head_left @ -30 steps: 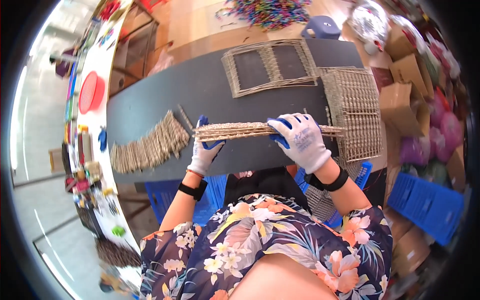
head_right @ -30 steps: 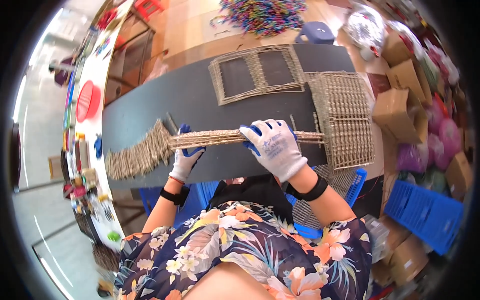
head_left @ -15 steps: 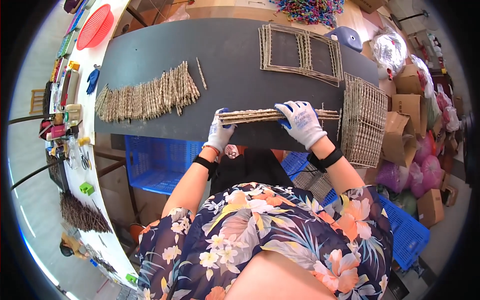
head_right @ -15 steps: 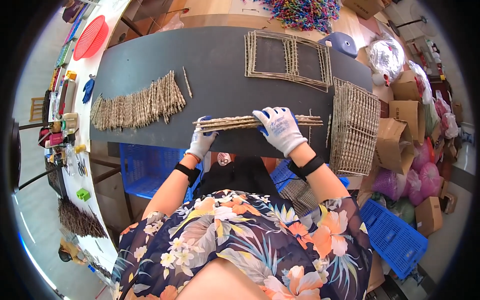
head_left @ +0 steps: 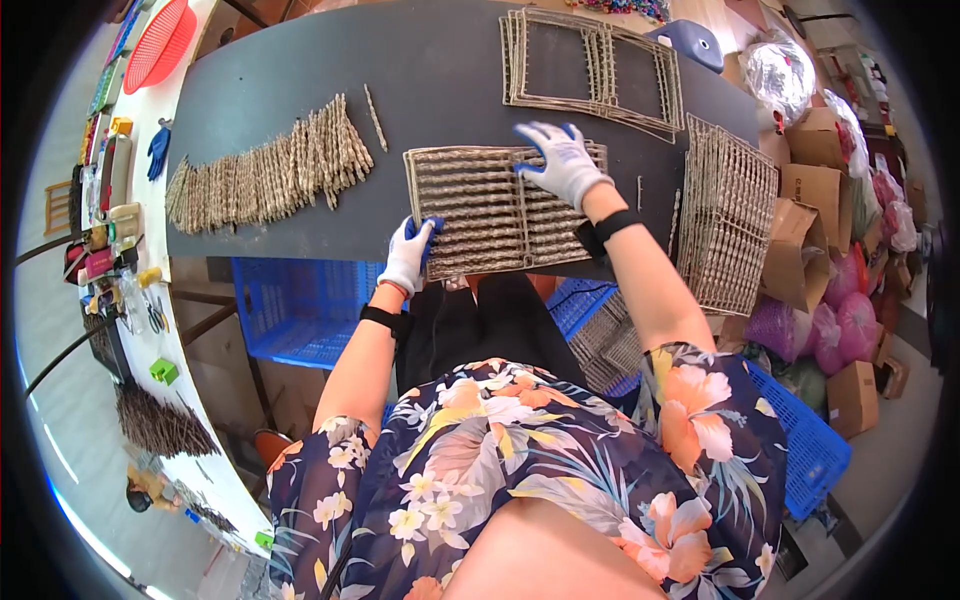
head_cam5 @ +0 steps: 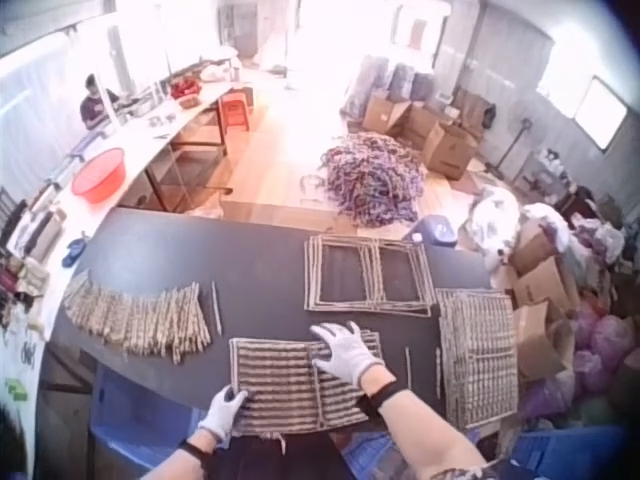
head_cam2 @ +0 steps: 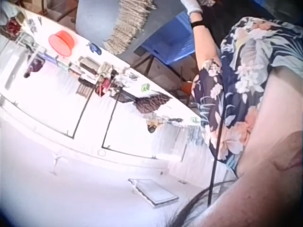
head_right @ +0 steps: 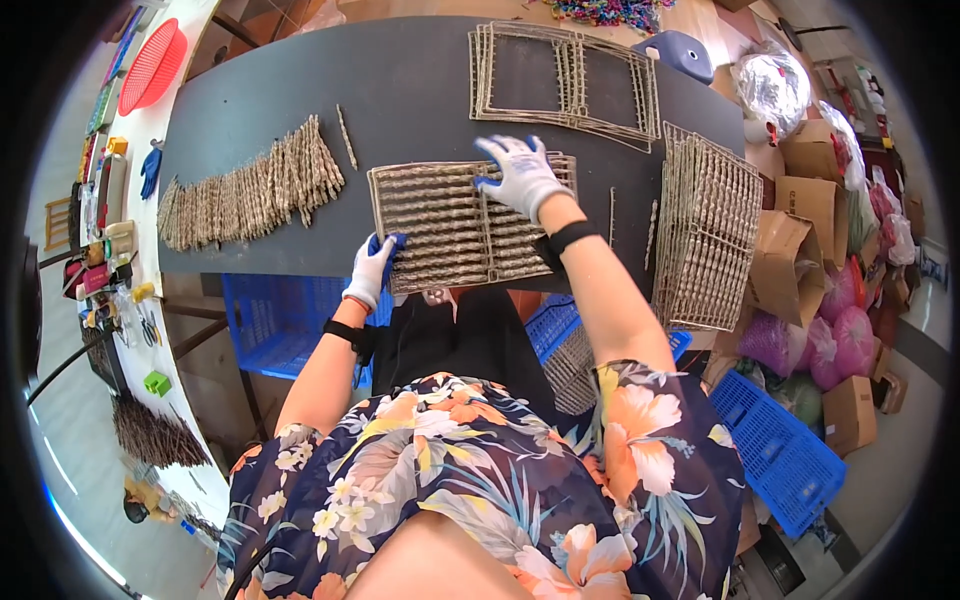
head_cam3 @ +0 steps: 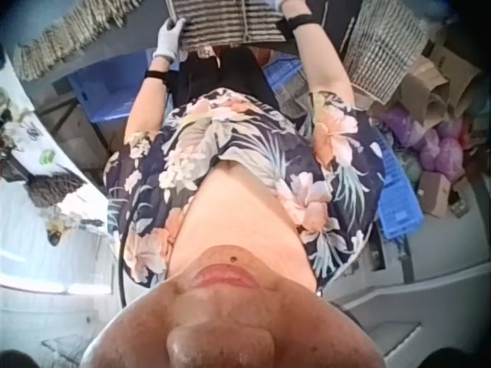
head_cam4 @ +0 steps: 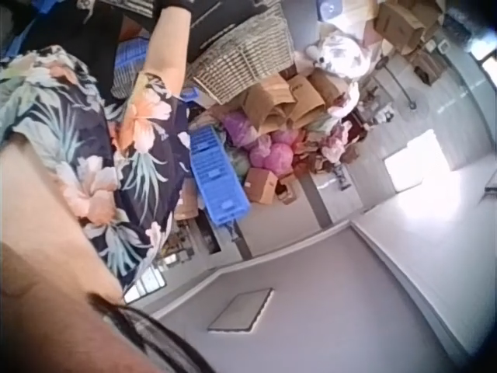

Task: Assembling woven wicker panels onto a metal wire frame to construct a component for furniture or baskets.

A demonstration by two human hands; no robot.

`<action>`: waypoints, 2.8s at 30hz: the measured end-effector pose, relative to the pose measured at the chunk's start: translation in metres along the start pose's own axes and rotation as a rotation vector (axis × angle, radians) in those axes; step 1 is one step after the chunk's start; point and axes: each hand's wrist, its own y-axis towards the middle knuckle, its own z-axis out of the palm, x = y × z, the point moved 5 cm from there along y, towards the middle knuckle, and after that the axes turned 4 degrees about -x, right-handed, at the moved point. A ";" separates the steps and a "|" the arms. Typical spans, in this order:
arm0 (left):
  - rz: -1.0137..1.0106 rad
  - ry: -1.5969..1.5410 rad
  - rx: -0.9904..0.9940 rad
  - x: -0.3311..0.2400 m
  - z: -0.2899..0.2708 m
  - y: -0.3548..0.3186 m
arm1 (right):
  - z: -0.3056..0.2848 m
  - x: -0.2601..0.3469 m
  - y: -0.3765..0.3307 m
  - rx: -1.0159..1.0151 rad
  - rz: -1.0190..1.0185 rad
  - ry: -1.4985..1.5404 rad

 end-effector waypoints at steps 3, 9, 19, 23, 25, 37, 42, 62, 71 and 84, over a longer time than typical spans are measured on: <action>-0.209 -0.162 -0.034 0.013 0.002 -0.008 | 0.017 -0.018 -0.038 -0.317 0.154 0.114; -0.189 -0.370 -0.072 0.022 0.009 -0.006 | 0.075 -0.011 -0.069 -0.225 0.156 -0.164; 0.162 0.206 -0.297 -0.092 0.039 -0.091 | 0.086 -0.009 -0.069 -0.179 0.170 -0.074; 0.165 0.260 -0.290 -0.135 0.050 -0.099 | 0.091 -0.010 -0.067 -0.094 0.217 -0.125; 0.228 0.277 -0.266 -0.148 0.052 -0.104 | 0.099 -0.013 -0.066 0.048 0.276 -0.207; -0.087 -0.034 -0.283 -0.044 0.009 -0.050 | 0.072 -0.014 -0.063 -0.301 0.140 0.112; -0.127 0.013 -0.273 -0.050 0.010 -0.052 | 0.071 0.001 -0.058 -0.423 0.201 0.109; -0.087 0.134 -0.337 -0.081 0.007 -0.049 | 0.063 -0.013 -0.047 -0.229 0.110 0.351; 0.136 0.256 -0.317 -0.136 0.032 -0.101 | 0.113 -0.001 -0.099 0.017 0.487 -0.136; 0.158 0.378 -0.378 -0.132 0.010 -0.069 | 0.040 -0.004 -0.111 -0.623 0.646 0.906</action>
